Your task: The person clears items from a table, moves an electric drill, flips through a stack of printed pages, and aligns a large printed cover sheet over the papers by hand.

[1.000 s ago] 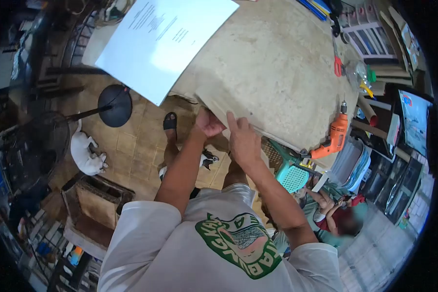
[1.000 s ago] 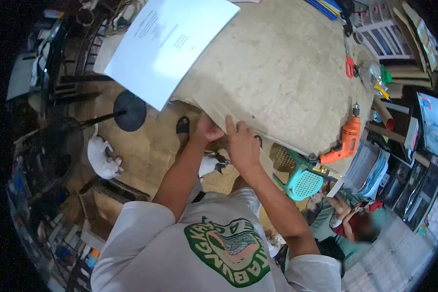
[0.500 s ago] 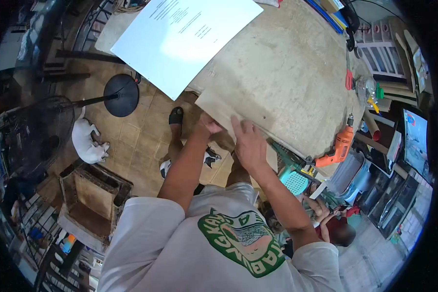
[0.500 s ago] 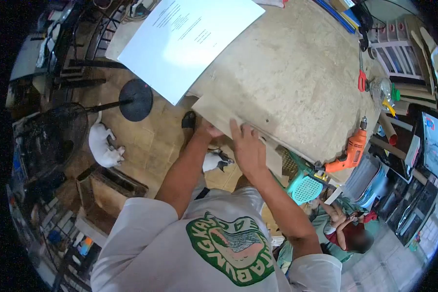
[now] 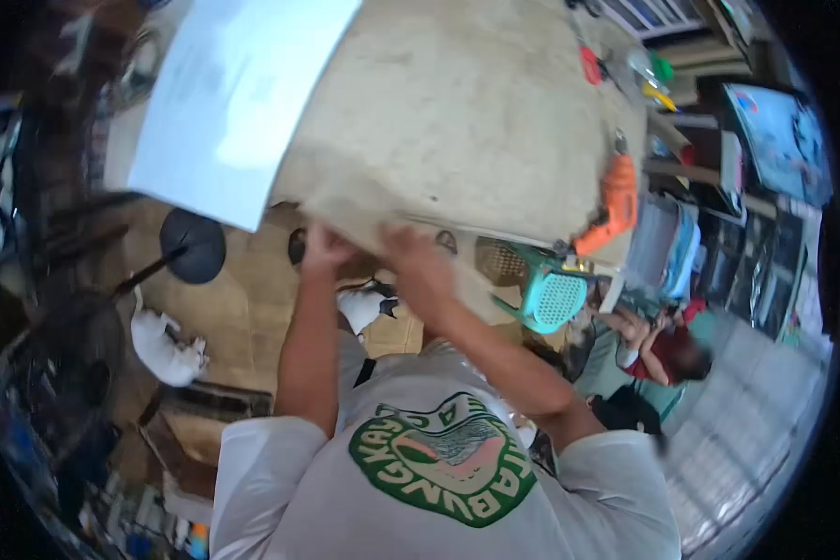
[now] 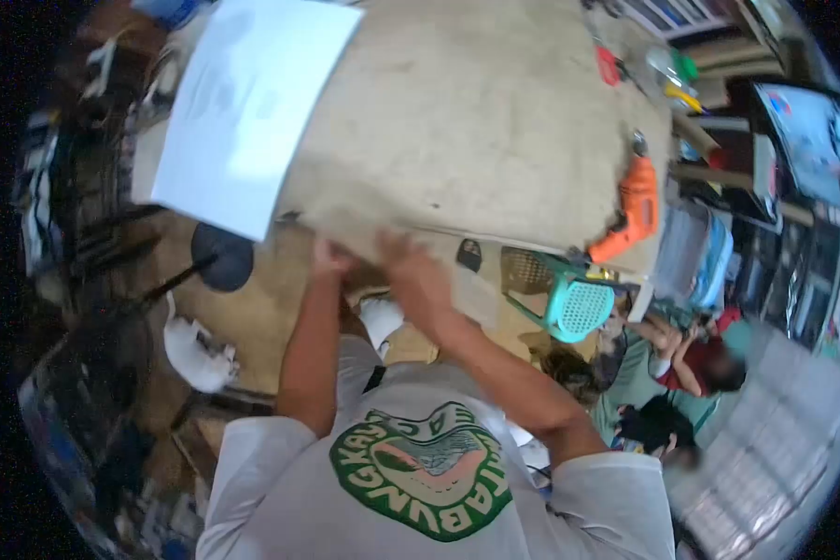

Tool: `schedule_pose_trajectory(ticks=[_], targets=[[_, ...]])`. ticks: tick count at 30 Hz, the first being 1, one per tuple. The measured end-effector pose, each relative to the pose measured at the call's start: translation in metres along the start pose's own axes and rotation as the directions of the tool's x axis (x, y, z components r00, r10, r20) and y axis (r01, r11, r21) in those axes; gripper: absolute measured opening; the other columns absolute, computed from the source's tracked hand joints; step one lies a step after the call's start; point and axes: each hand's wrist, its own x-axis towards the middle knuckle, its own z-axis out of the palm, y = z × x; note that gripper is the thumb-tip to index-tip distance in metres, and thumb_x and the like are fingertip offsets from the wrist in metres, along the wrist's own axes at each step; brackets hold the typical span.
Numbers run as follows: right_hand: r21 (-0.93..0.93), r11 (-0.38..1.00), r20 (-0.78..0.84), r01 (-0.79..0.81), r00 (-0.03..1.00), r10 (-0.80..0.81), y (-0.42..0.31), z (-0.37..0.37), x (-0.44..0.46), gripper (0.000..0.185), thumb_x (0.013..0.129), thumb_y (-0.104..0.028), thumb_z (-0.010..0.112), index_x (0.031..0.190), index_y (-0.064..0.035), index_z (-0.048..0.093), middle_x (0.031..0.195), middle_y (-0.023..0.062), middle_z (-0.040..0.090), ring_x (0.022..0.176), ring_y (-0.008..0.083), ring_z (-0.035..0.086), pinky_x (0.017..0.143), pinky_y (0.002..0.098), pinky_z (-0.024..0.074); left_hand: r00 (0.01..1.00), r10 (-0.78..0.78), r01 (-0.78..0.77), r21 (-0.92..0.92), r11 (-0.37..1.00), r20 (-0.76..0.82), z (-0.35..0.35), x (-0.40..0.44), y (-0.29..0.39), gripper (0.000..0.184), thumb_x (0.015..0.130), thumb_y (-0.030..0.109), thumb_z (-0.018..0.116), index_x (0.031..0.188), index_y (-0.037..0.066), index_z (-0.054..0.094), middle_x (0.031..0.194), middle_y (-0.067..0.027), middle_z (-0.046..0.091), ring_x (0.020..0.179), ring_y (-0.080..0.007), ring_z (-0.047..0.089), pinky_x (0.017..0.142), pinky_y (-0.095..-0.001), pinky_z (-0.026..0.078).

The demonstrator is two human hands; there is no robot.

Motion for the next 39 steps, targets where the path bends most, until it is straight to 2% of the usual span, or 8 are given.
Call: schedule_pose_trajectory(ticks=[1,9,15,18,21,23,26,39], targets=[[-0.013,0.999,-0.007,-0.044,0.999,0.044,-0.001,-0.023,-0.001,0.060,0.081,-0.005,0.052,0.140,-0.0109,0.046,0.122,0.0194,0.057,0.103,0.0369,0.061,0.079,0.0443,0.0535,0.681,0.028,0.079,-0.111,0.991,0.732,-0.096,0.098,-0.021,0.048,0.098,0.042,0.046,0.129,0.006,0.055,0.127,-0.0120,0.062,0.118,-0.0311,0.059,0.102,-0.0502,0.047],[0.051,0.644,-0.236,-0.764,0.617,0.751,0.186,-0.047,-0.068,0.052,0.082,-0.009,0.058,0.132,0.0014,0.051,0.106,0.0265,0.063,0.081,0.0396,0.066,0.068,0.0464,0.0552,0.956,-0.129,0.151,-0.067,0.986,0.265,-0.029,0.033,0.006,0.046,0.097,0.029,0.040,0.132,0.000,0.048,0.134,-0.0203,0.051,0.124,-0.0416,0.048,0.112,-0.0598,0.033],[-0.010,0.959,0.149,-0.284,0.948,0.283,0.027,-0.034,-0.018,0.061,0.083,-0.008,0.055,0.143,-0.0114,0.045,0.122,0.0201,0.059,0.108,0.0351,0.061,0.086,0.0418,0.0529,0.958,-0.120,0.141,-0.062,0.988,0.262,-0.031,0.027,-0.003,0.049,0.098,0.033,0.039,0.133,0.000,0.046,0.135,-0.0242,0.048,0.125,-0.0457,0.046,0.110,-0.0621,0.034],[0.138,0.990,0.235,0.008,0.971,-0.040,0.013,-0.059,0.007,0.057,0.081,-0.003,0.054,0.137,-0.0092,0.050,0.123,0.0227,0.058,0.108,0.0355,0.061,0.089,0.0433,0.0514,0.723,0.014,0.160,-0.187,0.969,0.690,-0.060,0.048,-0.005,0.045,0.100,0.028,0.036,0.128,-0.005,0.049,0.131,-0.0234,0.052,0.116,-0.0453,0.054,0.105,-0.0596,0.042],[0.176,0.897,0.148,-0.406,0.912,0.384,0.086,-0.105,0.060,0.030,0.083,-0.013,0.055,0.110,-0.0005,0.059,0.108,0.0254,0.064,0.102,0.0400,0.062,0.085,0.0492,0.0496,0.969,-0.026,0.023,0.014,1.000,0.247,-0.027,0.025,0.017,0.048,0.100,0.029,0.035,0.129,-0.007,0.047,0.131,-0.0235,0.053,0.116,-0.0444,0.055,0.103,-0.0566,0.047],[0.022,0.935,-0.298,-0.355,0.890,0.345,0.213,-0.086,0.106,0.028,0.083,-0.019,0.057,0.104,-0.0008,0.061,0.094,0.0232,0.067,0.090,0.0409,0.065,0.078,0.0497,0.0517,0.967,0.007,-0.018,0.043,0.999,0.254,-0.022,0.015,0.023,0.047,0.100,0.028,0.034,0.130,-0.006,0.047,0.128,-0.0233,0.055,0.116,-0.0433,0.056,0.101,-0.0534,0.049],[-0.101,0.872,-0.280,-0.480,0.854,0.438,0.321,-0.136,0.210,0.025,0.081,-0.021,0.055,0.090,-0.0026,0.070,0.108,0.0245,0.066,0.100,0.0388,0.064,0.087,0.0484,0.0506,0.927,-0.061,0.084,-0.045,0.995,0.369,-0.021,0.008,0.022,0.042,0.100,0.025,0.033,0.123,-0.007,0.051,0.125,-0.0232,0.056,0.116,-0.0418,0.055,0.103,-0.0565,0.047],[-0.064,0.964,0.154,0.258,0.957,-0.245,0.011,-0.053,0.032,0.060,0.079,-0.004,0.058,0.137,-0.0127,0.049,0.112,0.0167,0.058,0.098,0.0372,0.058,0.077,0.0460,0.0510,0.984,0.088,-0.102,0.088,0.991,0.152,-0.010,-0.006,0.009,0.049,0.100,0.029,0.033,0.123,-0.010,0.050,0.123,-0.0276,0.058,0.116,-0.0431,0.056,0.104,-0.0532,0.046]])
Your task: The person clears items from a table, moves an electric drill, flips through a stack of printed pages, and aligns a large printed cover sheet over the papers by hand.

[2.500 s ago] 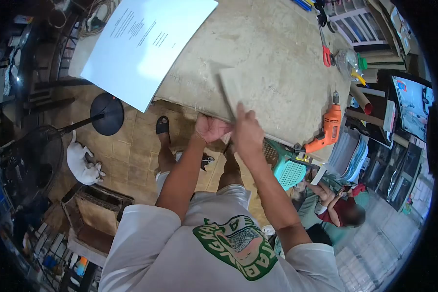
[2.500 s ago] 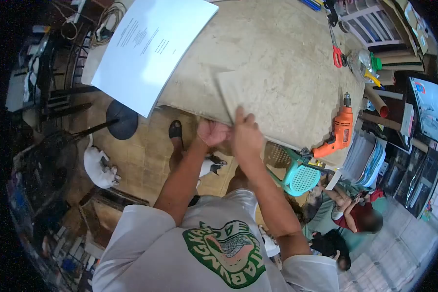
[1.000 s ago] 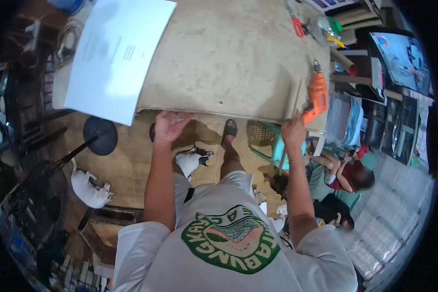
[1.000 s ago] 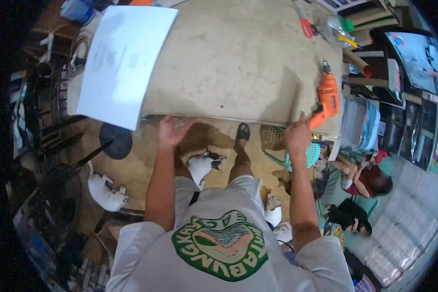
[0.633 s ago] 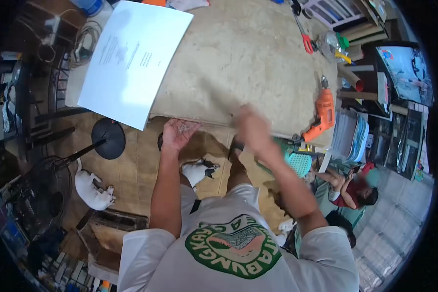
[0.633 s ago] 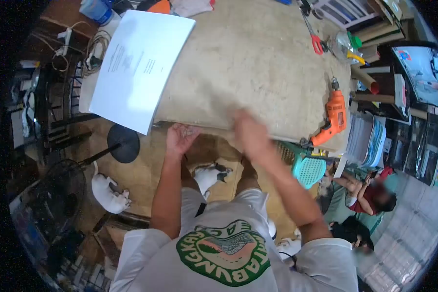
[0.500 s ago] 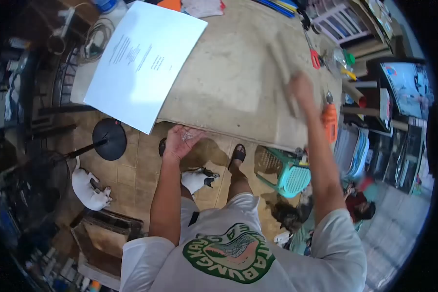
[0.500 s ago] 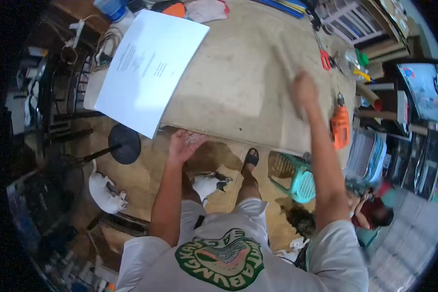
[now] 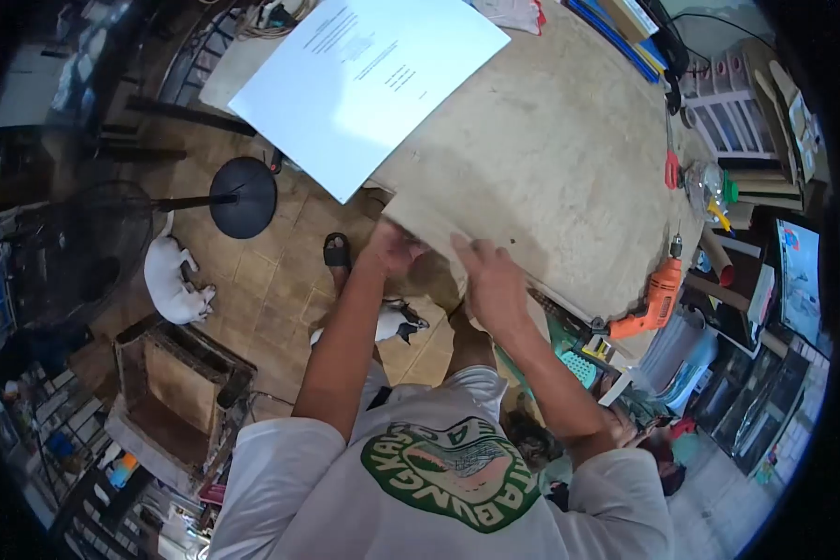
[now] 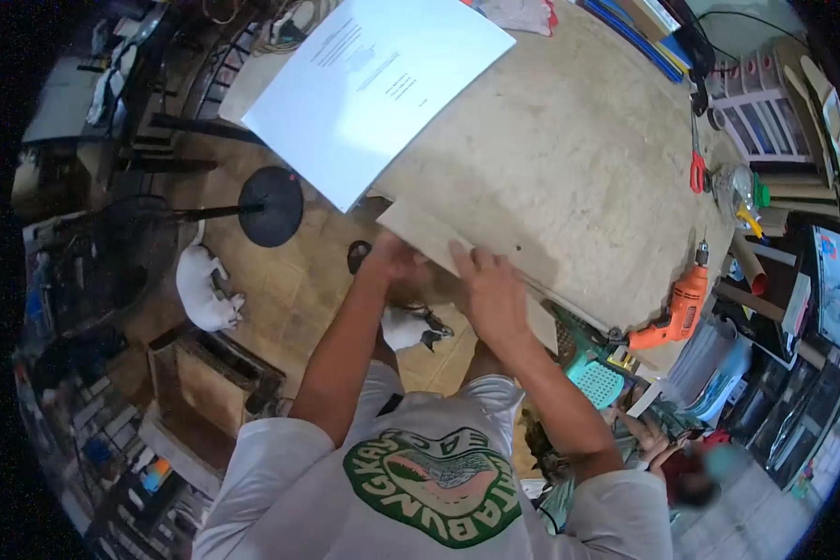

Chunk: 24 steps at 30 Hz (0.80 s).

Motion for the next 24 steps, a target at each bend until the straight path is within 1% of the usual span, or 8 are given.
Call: schedule_pose_trajectory(ticks=[3,6,8,9,10,12,17,24], targets=[[0.226,0.974,-0.390,-0.031,0.913,0.119,0.035,-0.015,-0.001,0.062,0.073,0.003,0.057,0.134,-0.0123,0.055,0.105,0.0164,0.059,0.095,0.0350,0.059,0.079,0.0461,0.0514,0.958,-0.248,0.270,-0.158,0.950,0.146,-0.016,0.024,0.006,0.040,0.099,0.022,0.034,0.121,-0.006,0.052,0.129,-0.0275,0.052,0.117,-0.0442,0.054,0.102,-0.0529,0.048],[0.052,0.978,-0.188,-0.204,0.959,0.210,0.053,0.002,0.007,0.065,0.074,-0.001,0.062,0.137,-0.0132,0.050,0.116,0.0161,0.058,0.101,0.0363,0.058,0.082,0.0455,0.0510,0.971,-0.185,0.211,-0.177,0.961,0.154,-0.034,0.049,-0.016,0.040,0.100,0.026,0.038,0.122,-0.004,0.052,0.129,-0.0269,0.052,0.120,-0.0450,0.052,0.104,-0.0541,0.045],[-0.117,0.989,-0.040,0.090,0.995,-0.096,0.029,0.031,-0.006,0.063,0.074,-0.001,0.063,0.135,-0.0123,0.052,0.118,0.0162,0.057,0.100,0.0378,0.058,0.085,0.0452,0.0507,0.963,0.058,0.057,-0.407,0.911,0.265,-0.050,0.045,-0.035,0.043,0.101,0.032,0.042,0.125,-0.002,0.052,0.129,-0.0263,0.053,0.122,-0.0459,0.050,0.107,-0.0548,0.041],[0.016,0.990,-0.072,0.142,0.987,-0.140,0.011,0.024,-0.015,0.060,0.075,0.001,0.059,0.134,-0.0113,0.054,0.116,0.0165,0.059,0.098,0.0380,0.059,0.083,0.0454,0.0501,0.731,0.358,-0.158,-0.368,0.917,0.580,-0.079,0.067,-0.061,0.045,0.101,0.036,0.046,0.128,0.001,0.052,0.129,-0.0234,0.056,0.121,-0.0423,0.053,0.107,-0.0534,0.042],[0.151,0.971,-0.094,0.186,0.980,-0.173,-0.001,0.013,-0.029,0.057,0.077,0.002,0.055,0.132,-0.0103,0.056,0.115,0.0168,0.060,0.097,0.0383,0.059,0.081,0.0457,0.0496,0.680,0.294,-0.035,-0.371,0.928,0.672,-0.076,0.059,-0.055,0.042,0.101,0.034,0.046,0.125,0.001,0.053,0.125,-0.0212,0.060,0.118,-0.0377,0.057,0.102,-0.0508,0.047],[0.278,0.951,-0.211,0.136,0.974,-0.078,0.010,-0.007,-0.036,0.054,0.077,0.003,0.055,0.130,-0.0083,0.056,0.114,0.0171,0.060,0.098,0.0387,0.059,0.083,0.0448,0.0494,1.000,0.005,-0.002,-0.163,0.987,0.020,-0.037,-0.005,-0.034,0.034,0.097,0.034,0.049,0.099,0.002,0.059,0.101,-0.0159,0.066,0.095,-0.0279,0.066,0.086,-0.0378,0.056],[0.550,0.830,-0.283,-0.090,0.915,0.287,0.133,-0.007,-0.055,0.032,0.084,0.001,0.054,0.116,0.0002,0.058,0.098,0.0242,0.062,0.095,0.0425,0.061,0.085,0.0475,0.0474,0.972,-0.026,0.125,-0.422,0.898,0.232,-0.055,-0.055,-0.017,0.040,0.096,0.032,0.043,0.058,0.019,0.044,0.053,0.0025,0.046,0.040,-0.0097,0.041,0.033,-0.0237,0.031],[0.413,0.839,-0.107,-0.353,0.897,0.430,0.185,-0.015,-0.103,0.031,0.089,-0.005,0.054,0.118,0.0059,0.057,0.106,0.0252,0.065,0.101,0.0365,0.064,0.088,0.0409,0.0484,0.731,0.666,-0.683,-0.190,0.706,-0.152,-0.042,-0.065,0.305,0.035,0.098,0.039,0.041,0.069,0.019,0.045,0.058,0.0012,0.043,0.052,-0.0146,0.042,0.044,-0.0327,0.032]])
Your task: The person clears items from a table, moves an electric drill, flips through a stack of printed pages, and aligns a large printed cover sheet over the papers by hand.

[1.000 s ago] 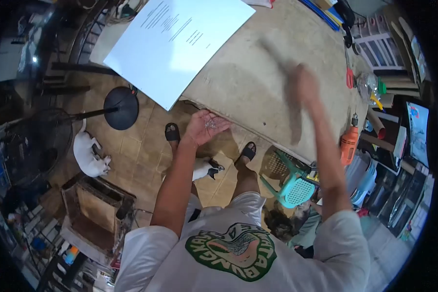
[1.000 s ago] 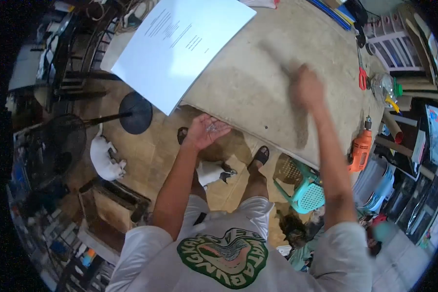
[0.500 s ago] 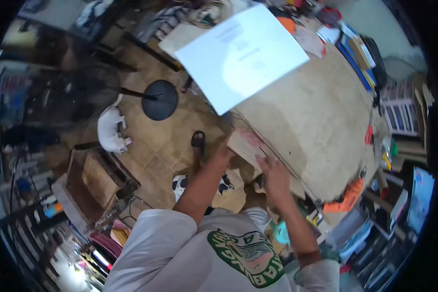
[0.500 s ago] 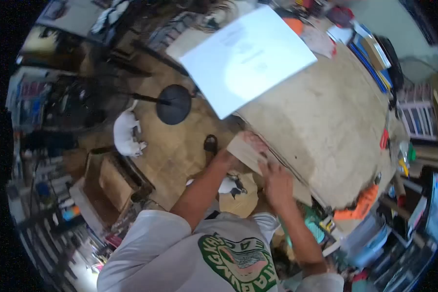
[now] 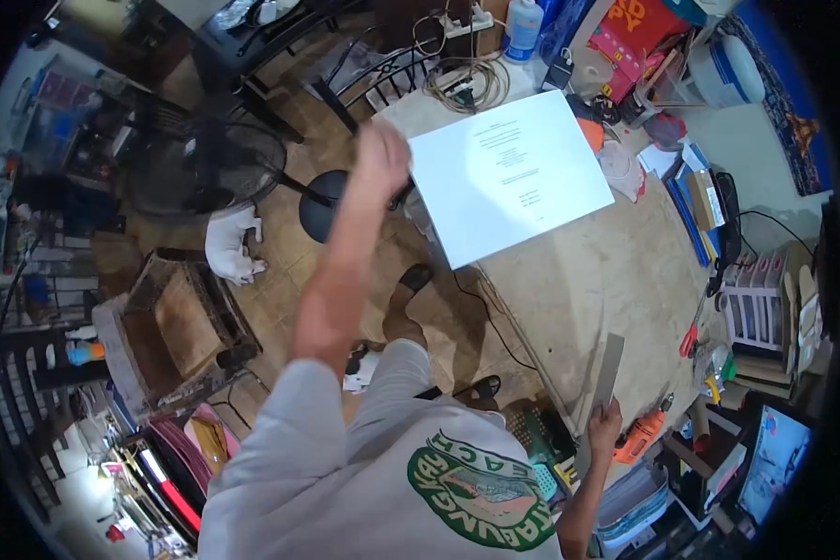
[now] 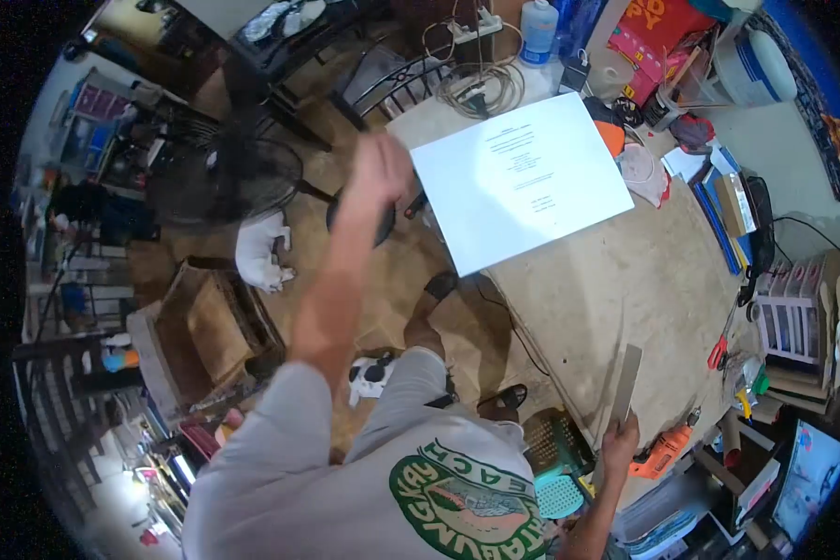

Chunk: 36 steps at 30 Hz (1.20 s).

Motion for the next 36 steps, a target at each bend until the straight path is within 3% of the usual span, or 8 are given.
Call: schedule_pose_trajectory(ticks=[6,12,14,17,21,27,31,36], targets=[[0.109,0.982,-0.049,-0.156,0.986,0.162,-0.046,0.026,-0.062,0.029,0.090,-0.006,0.057,0.115,0.0085,0.055,0.098,0.0248,0.064,0.089,0.0341,0.063,0.082,0.0394,0.0489,0.863,0.477,-0.340,0.505,0.793,-0.168,0.038,0.290,0.220,0.047,0.097,0.048,0.046,0.108,0.009,0.069,0.094,-0.0110,0.070,0.090,-0.0223,0.065,0.071,-0.0391,0.047],[0.197,0.860,0.059,-0.472,0.881,0.470,-0.130,0.040,-0.071,0.028,0.094,-0.009,0.057,0.118,0.0063,0.055,0.102,0.0159,0.062,0.092,0.0225,0.057,0.082,0.0327,0.0461,0.890,0.375,0.041,0.864,0.502,-0.260,0.129,0.284,0.227,0.050,0.097,0.024,0.048,0.143,0.002,0.044,0.139,-0.0245,0.050,0.123,-0.0379,0.052,0.102,-0.0477,0.040],[0.143,0.866,0.064,-0.478,0.878,0.474,-0.135,0.046,-0.066,0.030,0.095,-0.012,0.056,0.119,0.0057,0.054,0.100,0.0146,0.060,0.090,0.0223,0.055,0.080,0.0336,0.0457,0.982,-0.112,0.191,0.799,0.571,-0.155,0.062,0.375,0.196,0.077,0.093,0.067,0.042,0.140,0.006,0.048,0.126,-0.0187,0.061,0.119,-0.0298,0.056,0.089,-0.0472,0.046],[0.169,0.905,0.035,-0.391,0.920,0.391,-0.162,0.044,-0.051,0.030,0.096,-0.016,0.055,0.117,0.0057,0.054,0.098,0.0141,0.060,0.089,0.0231,0.056,0.080,0.0358,0.0456,0.990,0.110,-0.100,0.990,0.097,0.089,0.030,0.413,0.174,0.098,0.087,0.079,0.039,0.153,0.007,0.026,0.150,-0.0206,0.039,0.138,-0.0365,0.036,0.106,-0.0545,0.035],[0.296,0.843,-0.060,-0.449,0.872,0.486,-0.182,0.059,-0.050,0.029,0.091,-0.020,0.062,0.105,0.0053,0.057,0.092,0.0123,0.062,0.082,0.0210,0.057,0.075,0.0354,0.0465,0.974,-0.195,-0.039,0.933,0.359,0.116,0.008,0.446,0.172,0.097,0.090,0.075,0.036,0.156,0.008,0.014,0.161,-0.0152,0.017,0.146,-0.0342,0.020,0.114,-0.0523,0.026],[-0.018,0.873,-0.105,-0.488,0.869,0.484,-0.149,0.079,-0.079,0.029,0.089,-0.021,0.061,0.099,0.0060,0.059,0.088,0.0192,0.061,0.079,0.0284,0.057,0.071,0.0395,0.0448,0.835,-0.296,-0.527,0.519,-0.673,0.464,-0.028,0.462,0.168,0.074,0.085,0.046,0.060,0.145,0.007,0.042,0.149,-0.0159,0.041,0.135,-0.0311,0.042,0.108,-0.0438,0.037],[-0.295,0.896,-0.311,-0.333,0.920,0.239,-0.136,0.102,-0.105,0.023,0.091,-0.019,0.057,0.101,0.0014,0.060,0.085,0.0238,0.061,0.078,0.0463,0.058,0.068,0.0504,0.0449,0.747,-0.577,-0.653,0.203,-0.729,0.330,-0.042,0.497,0.131,0.071,0.081,0.035,0.071,0.141,0.006,0.048,0.146,-0.0148,0.047,0.130,-0.0305,0.048,0.107,-0.0408,0.039],[-0.116,0.783,-0.275,-0.611,0.777,0.566,-0.172,0.100,-0.069,0.020,0.082,-0.009,0.058,0.100,-0.0010,0.064,0.089,0.0193,0.065,0.083,0.0359,0.064,0.073,0.0418,0.0497,0.759,-0.615,-0.649,0.178,-0.740,0.212,-0.038,0.523,0.100,0.067,0.083,0.034,0.068,0.141,0.005,0.049,0.144,-0.0151,0.048,0.130,-0.0300,0.048,0.107,-0.0399,0.039]])
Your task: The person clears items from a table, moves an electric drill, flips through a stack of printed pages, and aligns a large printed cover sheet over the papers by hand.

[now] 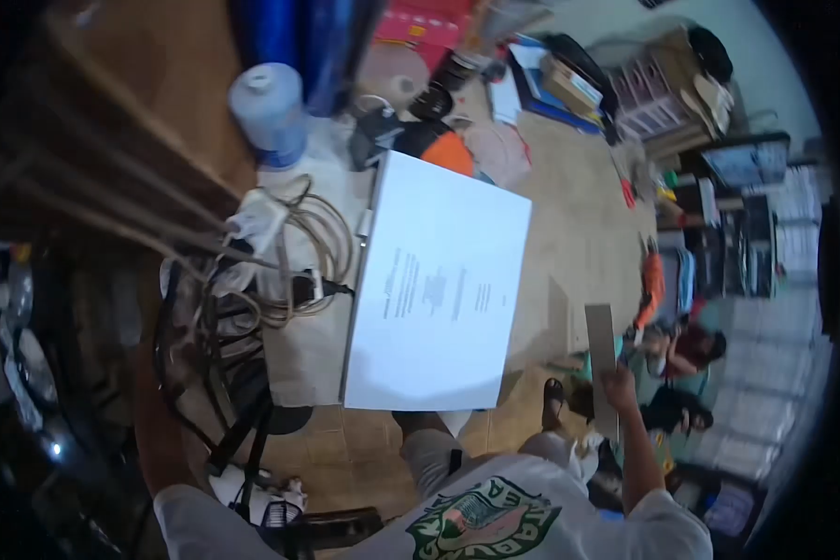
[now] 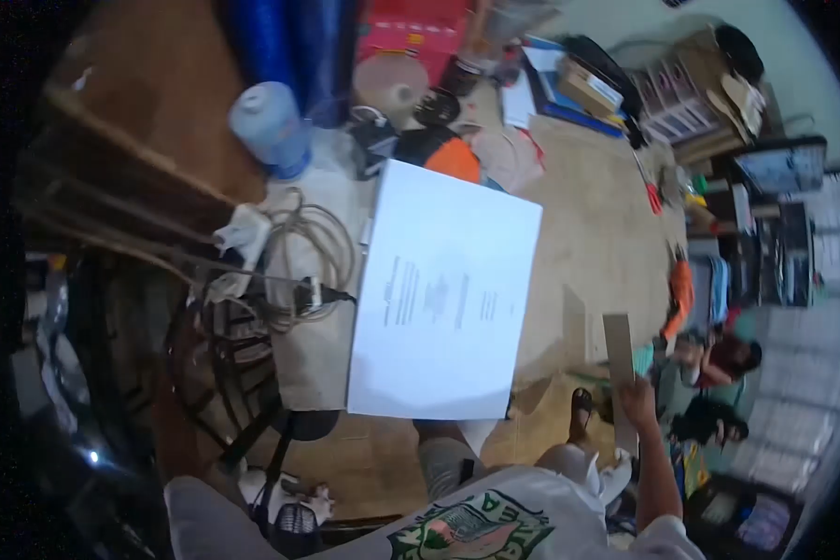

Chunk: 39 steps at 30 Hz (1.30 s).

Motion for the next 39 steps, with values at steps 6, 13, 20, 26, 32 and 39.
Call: schedule_pose_trajectory(ticks=[6,13,20,26,32,39], targets=[[-0.004,0.985,0.004,0.173,0.985,-0.173,-0.034,-0.038,-0.004,0.024,0.086,-0.010,0.059,0.106,0.0020,0.063,0.090,0.0153,0.069,0.078,0.0284,0.065,0.071,0.0365,0.0502,0.999,-0.034,0.036,-0.051,0.998,0.037,0.000,-0.007,-0.002,0.062,0.087,0.033,0.064,0.140,0.004,0.049,0.143,-0.0153,0.049,0.129,-0.0294,0.049,0.106,-0.0389,0.038],[0.607,0.711,0.164,-0.355,0.931,0.325,-0.115,-0.091,-0.024,0.030,0.092,-0.021,0.065,0.109,0.0032,0.063,0.095,0.0093,0.066,0.084,0.0167,0.062,0.073,0.0323,0.0506,0.998,-0.008,0.020,-0.195,0.981,0.062,-0.012,-0.022,-0.013,0.057,0.091,0.032,0.059,0.139,0.003,0.049,0.141,-0.0157,0.050,0.128,-0.0287,0.049,0.106,-0.0376,0.038],[0.448,0.849,0.353,-0.280,0.928,0.121,-0.078,-0.066,-0.123,0.030,0.093,-0.026,0.061,0.108,-0.0007,0.067,0.091,0.0078,0.069,0.082,0.0151,0.065,0.074,0.0304,0.0533,0.995,0.096,-0.037,-0.772,0.634,0.030,-0.074,-0.050,-0.018,0.053,0.095,0.031,0.054,0.138,0.002,0.050,0.139,-0.0160,0.052,0.127,-0.0280,0.050,0.106,-0.0364,0.038],[0.566,0.524,0.422,-0.637,0.770,0.480,-0.033,-0.020,-0.161,0.032,0.095,-0.019,0.063,0.123,-0.0050,0.064,0.096,0.0170,0.069,0.073,0.0201,0.066,0.068,0.0371,0.0542,0.908,-0.391,-0.198,-0.976,-0.091,-0.148,-0.148,-0.129,0.035,0.048,0.093,0.025,0.058,0.132,-0.003,0.053,0.127,-0.0143,0.059,0.110,-0.0248,0.057,0.095,-0.0371,0.046],[0.980,0.028,-0.164,0.198,0.717,0.678,0.027,-0.172,-0.097,0.037,0.099,-0.033,0.055,0.121,-0.0046,0.058,0.086,0.0084,0.060,0.081,0.0219,0.058,0.078,0.0388,0.0456,0.162,-0.871,-0.531,-0.785,0.320,-0.464,-0.231,-0.242,0.180,0.047,0.087,0.010,0.067,0.129,-0.008,0.053,0.119,-0.0181,0.063,0.098,-0.0247,0.062,0.089,-0.0348,0.051],[0.672,-0.523,-0.457,0.524,0.849,0.264,0.138,-0.092,-0.051,0.016,0.095,-0.026,0.059,0.102,-0.0115,0.061,0.083,-0.0010,0.061,0.071,0.0126,0.056,0.065,0.0320,0.0453,0.687,-0.185,-0.583,-0.685,0.436,-0.703,-0.159,-0.348,0.413,0.030,0.092,0.009,0.064,0.119,-0.004,0.061,0.119,-0.0145,0.065,0.108,-0.0221,0.062,0.093,-0.0329,0.048]])
